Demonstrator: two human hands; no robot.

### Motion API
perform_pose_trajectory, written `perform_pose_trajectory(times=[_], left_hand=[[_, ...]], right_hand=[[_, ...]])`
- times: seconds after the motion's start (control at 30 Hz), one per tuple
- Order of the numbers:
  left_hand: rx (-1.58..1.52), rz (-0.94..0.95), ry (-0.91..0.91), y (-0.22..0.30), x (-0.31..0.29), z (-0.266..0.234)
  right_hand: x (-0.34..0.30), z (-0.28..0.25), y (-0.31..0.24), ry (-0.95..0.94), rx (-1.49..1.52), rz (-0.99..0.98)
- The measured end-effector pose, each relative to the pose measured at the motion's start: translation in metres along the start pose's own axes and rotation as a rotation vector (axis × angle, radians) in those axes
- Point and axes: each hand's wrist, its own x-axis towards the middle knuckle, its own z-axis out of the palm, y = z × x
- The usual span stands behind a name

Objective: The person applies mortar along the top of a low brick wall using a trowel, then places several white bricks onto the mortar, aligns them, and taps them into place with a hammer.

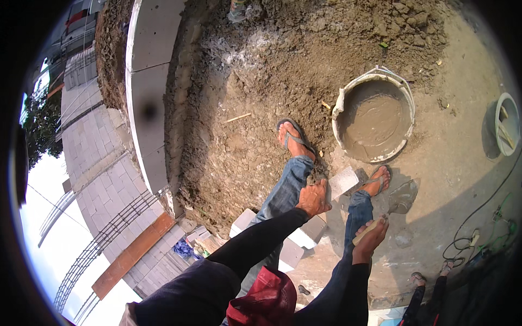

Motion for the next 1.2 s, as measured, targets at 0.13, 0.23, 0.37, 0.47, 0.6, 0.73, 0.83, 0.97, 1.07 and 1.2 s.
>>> perform_pose_trajectory(times=[0.13,0.23,0.37,0.47,0.6,0.73,0.83,0.97,1.07,1.2], left_hand=[[-0.294,-0.16,0.059,0.007,-0.108,-0.104],[-0.524,-0.167,0.202,0.0,-0.172,-0.194],[-0.89,-0.242,0.405,-0.063,-0.256,-0.275],[-1.304,-0.147,0.422,-0.122,-0.307,-0.348],[-1.027,-0.018,0.913,-0.221,-0.375,-0.484],[-0.764,-0.105,1.192,-0.345,-0.378,-0.632],[-0.477,-0.148,1.233,-0.436,-0.354,-0.728],[-0.224,-0.161,1.077,-0.529,-0.279,-0.8],[-0.142,-0.178,1.23,-0.515,-0.261,-0.766],[-0.352,-0.029,1.377,-0.374,-0.268,-0.653]], right_hand=[[-0.048,-0.01,-0.014,-0.027,-0.072,0.024],[-0.077,-0.026,-0.052,-0.047,-0.147,-0.093],[-0.089,-0.051,-0.063,-0.16,-0.393,-0.363],[-0.084,-0.078,-0.079,-0.025,-0.587,-0.385],[-0.056,-0.104,-0.073,0.055,-1.048,-0.639],[-0.093,-0.039,-0.081,0.094,-1.067,-0.49],[-0.185,0.061,-0.101,0.033,-0.351,-0.107],[-0.207,0.123,-0.1,-0.133,-0.292,-0.132],[-0.233,0.136,-0.12,-0.155,-0.449,-0.169],[-0.23,0.095,-0.128,0.023,-0.796,-0.239]])
